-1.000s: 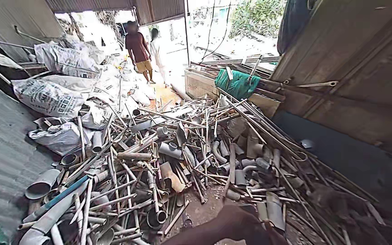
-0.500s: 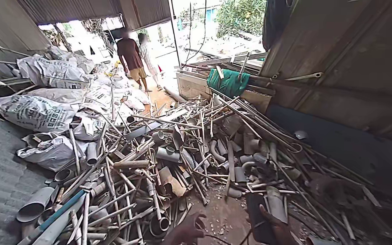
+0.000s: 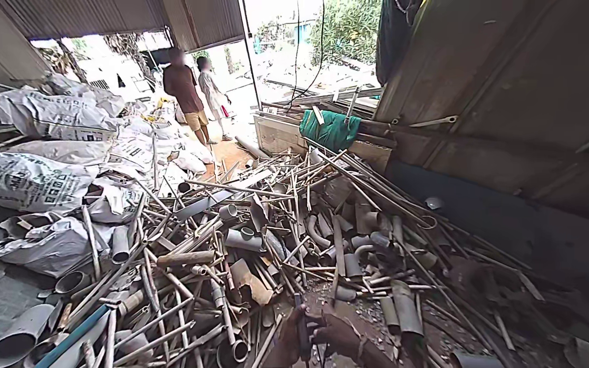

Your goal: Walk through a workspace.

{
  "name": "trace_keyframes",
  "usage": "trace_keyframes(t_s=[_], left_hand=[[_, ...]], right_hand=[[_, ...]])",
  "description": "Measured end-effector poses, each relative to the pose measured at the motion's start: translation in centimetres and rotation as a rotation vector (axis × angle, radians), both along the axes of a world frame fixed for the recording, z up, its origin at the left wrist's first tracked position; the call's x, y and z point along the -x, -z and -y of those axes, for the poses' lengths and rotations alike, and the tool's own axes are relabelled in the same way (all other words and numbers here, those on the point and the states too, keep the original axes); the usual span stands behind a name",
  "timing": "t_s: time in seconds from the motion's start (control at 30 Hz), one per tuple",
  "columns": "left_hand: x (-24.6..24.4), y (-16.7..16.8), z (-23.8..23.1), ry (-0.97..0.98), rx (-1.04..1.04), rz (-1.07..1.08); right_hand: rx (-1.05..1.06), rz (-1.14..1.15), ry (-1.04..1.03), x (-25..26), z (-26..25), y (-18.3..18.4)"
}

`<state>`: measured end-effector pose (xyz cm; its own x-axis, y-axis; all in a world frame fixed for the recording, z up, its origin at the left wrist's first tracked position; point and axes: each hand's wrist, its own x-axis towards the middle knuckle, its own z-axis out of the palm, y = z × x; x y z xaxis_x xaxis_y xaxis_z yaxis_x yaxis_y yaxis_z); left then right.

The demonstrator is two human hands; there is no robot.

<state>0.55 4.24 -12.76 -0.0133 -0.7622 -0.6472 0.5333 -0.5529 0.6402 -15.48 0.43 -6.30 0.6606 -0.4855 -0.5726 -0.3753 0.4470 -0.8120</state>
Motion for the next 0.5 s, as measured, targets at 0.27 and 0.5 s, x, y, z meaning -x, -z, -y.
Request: trace_keyframes(t_s=[0.27,0.5], left_hand=[[-9.2,0.6,-3.4,0.323,0.216,-0.276],[-2.2,-0.3,-3.8,0.231,0.165,-0.258]], right_hand=[[0.384,-0.562,-0.438,0.9,2.4,0.6],[0.285,-0.276,0.135,-3.4,0.5,2.1]])
